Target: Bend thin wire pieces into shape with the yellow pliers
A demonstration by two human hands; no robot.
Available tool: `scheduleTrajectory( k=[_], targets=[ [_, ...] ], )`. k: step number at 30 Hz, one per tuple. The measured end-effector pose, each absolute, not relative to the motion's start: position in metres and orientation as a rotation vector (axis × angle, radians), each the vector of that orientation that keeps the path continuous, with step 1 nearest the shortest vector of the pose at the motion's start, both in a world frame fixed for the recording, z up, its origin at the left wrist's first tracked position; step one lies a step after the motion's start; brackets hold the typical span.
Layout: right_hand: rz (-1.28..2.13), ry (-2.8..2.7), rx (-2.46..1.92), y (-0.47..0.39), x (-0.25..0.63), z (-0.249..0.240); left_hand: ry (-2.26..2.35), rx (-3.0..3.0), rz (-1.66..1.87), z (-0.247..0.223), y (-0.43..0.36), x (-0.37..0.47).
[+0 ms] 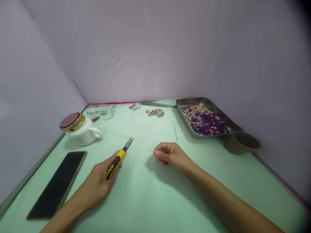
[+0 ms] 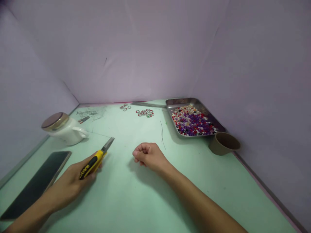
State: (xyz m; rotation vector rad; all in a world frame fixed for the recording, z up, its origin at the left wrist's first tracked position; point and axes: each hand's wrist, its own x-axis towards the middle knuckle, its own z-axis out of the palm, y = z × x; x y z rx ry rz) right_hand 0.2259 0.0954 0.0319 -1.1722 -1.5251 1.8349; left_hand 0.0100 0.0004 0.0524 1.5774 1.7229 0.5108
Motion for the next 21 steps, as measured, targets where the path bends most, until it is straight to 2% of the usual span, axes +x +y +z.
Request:
scheduleTrajectory(
  k=[5, 9, 14, 17, 21],
  targets=[
    [1.847, -1.288, -1.113, 0.098, 0.223, 0.017, 1.269, 1.188, 0.27, 0.07, -0.011, 0.021],
    [1.936, -1.253, -1.136, 0.094, 0.221, 0.018, 1.319, 1.212, 0.109, 0.071, -0.015, 0.029],
    [2.166, -1.43, -1.068, 0.083, 0.216, 0.022, 1.34, 1.388, 0.131, 0.065, -0.02, 0.03],
    [2.131, -1.49, -1.072, 0.079, 0.214, 0.018, 1.337, 1.411, 0.151, 0.062, -0.025, 0.028],
    [2.0, -1.241, -1.069, 0.085, 0.218, 0.014, 1.342, 1.376, 0.159, 0.067, -0.026, 0.028]
  ],
)
